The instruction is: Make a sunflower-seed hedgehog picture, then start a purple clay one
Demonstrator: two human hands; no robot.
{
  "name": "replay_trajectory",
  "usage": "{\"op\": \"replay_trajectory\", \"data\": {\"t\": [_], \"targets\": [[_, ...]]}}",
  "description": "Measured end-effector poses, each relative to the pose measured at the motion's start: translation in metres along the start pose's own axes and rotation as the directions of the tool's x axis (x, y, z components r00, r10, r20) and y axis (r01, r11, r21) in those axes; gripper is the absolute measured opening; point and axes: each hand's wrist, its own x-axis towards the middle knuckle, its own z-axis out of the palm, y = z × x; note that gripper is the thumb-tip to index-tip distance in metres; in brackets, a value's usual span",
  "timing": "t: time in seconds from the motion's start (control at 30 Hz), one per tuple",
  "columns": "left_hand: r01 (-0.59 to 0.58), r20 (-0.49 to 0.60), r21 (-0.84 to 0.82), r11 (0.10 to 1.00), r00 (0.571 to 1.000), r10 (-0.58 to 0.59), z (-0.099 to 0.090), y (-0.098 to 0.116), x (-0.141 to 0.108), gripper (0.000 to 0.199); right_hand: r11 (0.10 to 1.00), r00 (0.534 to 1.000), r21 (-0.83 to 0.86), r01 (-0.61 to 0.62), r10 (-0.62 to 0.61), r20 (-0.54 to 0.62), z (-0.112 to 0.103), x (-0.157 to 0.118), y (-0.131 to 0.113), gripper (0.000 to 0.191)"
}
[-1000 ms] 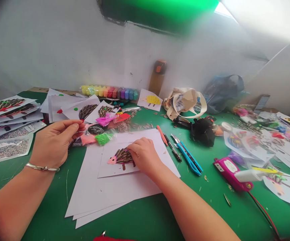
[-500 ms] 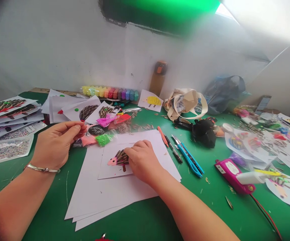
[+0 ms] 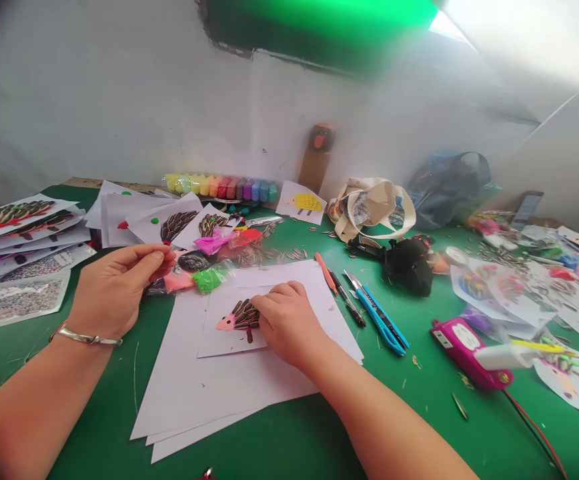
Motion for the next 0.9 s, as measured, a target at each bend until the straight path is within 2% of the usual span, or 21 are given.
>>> {"op": "replay_trajectory", "data": {"t": [0.17,0.33,0.43,0.53,0.63,0.7,0.8,0.9], "targets": [[-0.031,0.011,0.069,0.997,0.999,0.030,-0.001,-0.001,0.000,0.026,1.000,1.000,0.000,-0.030,0.030,-0.009,-0.002,0.000,0.003,0.031],[-0.104,0.026,0.247,0.963,0.995,0.101,-0.003,0.006,-0.003,0.021,0.992,0.992,0.007,-0.124,0.124,0.013,-0.008,0.006,0.007,0.032],[-0.154,0.050,0.364,0.918,0.988,0.146,-0.003,0.008,-0.005,0.021,0.981,0.980,-0.022,-0.192,0.193,0.058,-0.017,0.029,0.011,0.034],[-0.217,0.078,0.465,0.858,0.976,0.204,-0.005,0.007,-0.004,0.025,0.958,0.956,-0.045,-0.282,0.284,0.076,-0.022,0.067,0.019,0.046],[-0.255,0.096,0.497,0.829,0.966,0.240,-0.007,0.004,-0.004,0.027,0.905,0.886,-0.037,-0.423,0.422,0.191,-0.018,0.106,0.028,0.064],[-0.282,0.113,0.516,0.809,0.958,0.262,-0.007,0.002,-0.003,0.029,0.894,0.871,-0.044,-0.447,0.446,0.207,-0.010,0.126,0.033,0.069],[-0.335,0.163,0.555,0.761,0.941,0.296,-0.007,-0.002,-0.001,0.034,0.889,0.865,-0.044,-0.455,0.453,0.214,0.000,0.138,0.036,0.057],[-0.362,0.195,0.565,0.742,0.932,0.307,-0.006,-0.007,0.001,0.036,0.892,0.872,-0.029,-0.451,0.447,0.197,0.002,0.131,0.035,0.045]]}}
